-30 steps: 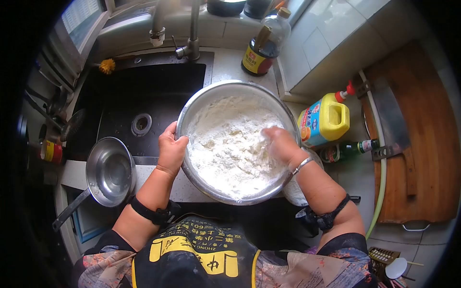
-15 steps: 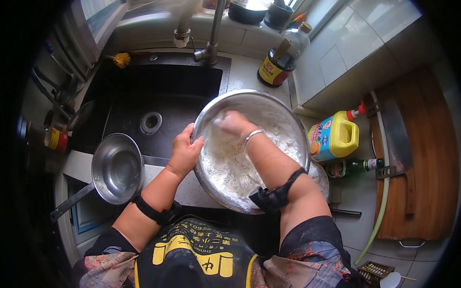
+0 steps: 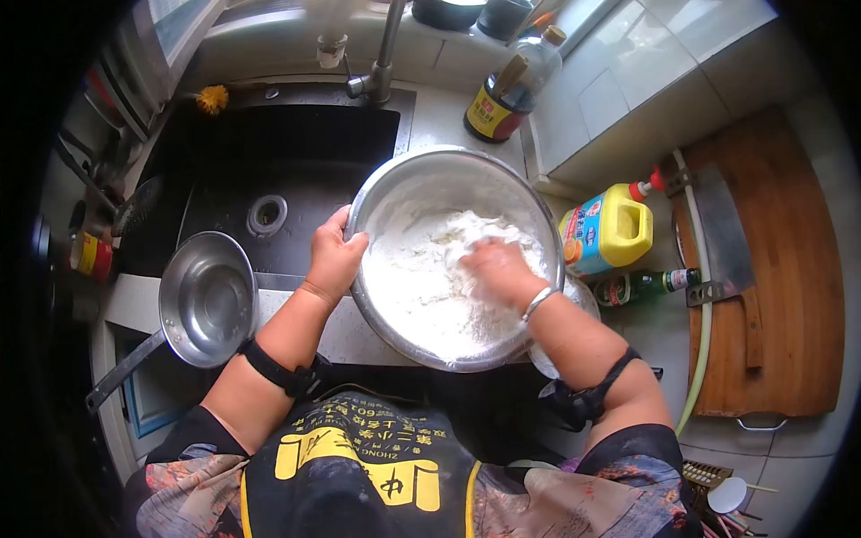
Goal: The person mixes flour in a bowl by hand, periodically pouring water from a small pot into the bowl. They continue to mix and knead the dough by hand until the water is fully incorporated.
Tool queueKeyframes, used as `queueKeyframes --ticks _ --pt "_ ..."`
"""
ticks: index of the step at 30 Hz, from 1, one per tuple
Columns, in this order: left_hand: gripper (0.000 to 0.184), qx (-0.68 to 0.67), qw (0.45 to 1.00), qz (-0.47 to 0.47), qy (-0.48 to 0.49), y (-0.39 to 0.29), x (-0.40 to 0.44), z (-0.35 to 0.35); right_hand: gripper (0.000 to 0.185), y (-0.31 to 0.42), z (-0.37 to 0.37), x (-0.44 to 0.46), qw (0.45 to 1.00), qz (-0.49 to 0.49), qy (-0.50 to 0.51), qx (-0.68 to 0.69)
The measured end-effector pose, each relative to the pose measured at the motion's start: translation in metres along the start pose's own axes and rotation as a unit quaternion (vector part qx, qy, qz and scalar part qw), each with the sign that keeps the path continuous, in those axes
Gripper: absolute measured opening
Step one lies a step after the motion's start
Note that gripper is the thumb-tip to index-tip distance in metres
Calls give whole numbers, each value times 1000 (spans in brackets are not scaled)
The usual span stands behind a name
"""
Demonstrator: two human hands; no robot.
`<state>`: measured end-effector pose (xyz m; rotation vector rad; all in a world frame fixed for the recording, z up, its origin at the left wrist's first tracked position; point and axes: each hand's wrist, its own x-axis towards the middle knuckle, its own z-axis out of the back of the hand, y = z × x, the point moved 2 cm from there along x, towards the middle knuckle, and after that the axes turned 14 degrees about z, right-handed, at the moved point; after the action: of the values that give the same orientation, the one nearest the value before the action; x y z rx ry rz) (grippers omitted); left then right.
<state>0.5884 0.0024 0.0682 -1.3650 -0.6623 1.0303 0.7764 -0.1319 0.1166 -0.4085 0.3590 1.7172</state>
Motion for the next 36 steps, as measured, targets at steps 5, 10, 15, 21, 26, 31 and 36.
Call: queueKeyframes --ticks 5,10,15,21,26,31,36 --pt "32 -138 989 47 -4 7 -1 -9 68 -43 -24 -10 979 -144 -24 141" --pt "30 -167 985 41 -11 5 -5 -10 74 -8 -47 23 946 -134 -39 294" --pt "28 -163 986 44 -15 1 -7 -10 52 29 -34 73 642 -68 -216 733" --pt "28 -107 994 20 -14 5 -4 -8 27 -1 -25 109 891 -13 -181 417" --pt "29 -118 993 22 -17 5 -5 -8 46 -53 -9 65 991 -62 -99 68" --pt "29 -176 984 29 -16 -2 -9 -10 66 -60 -29 -1 979 -78 44 182" --pt "31 -221 973 69 10 -2 -10 -12 71 -7 -50 -25 928 -82 49 359"
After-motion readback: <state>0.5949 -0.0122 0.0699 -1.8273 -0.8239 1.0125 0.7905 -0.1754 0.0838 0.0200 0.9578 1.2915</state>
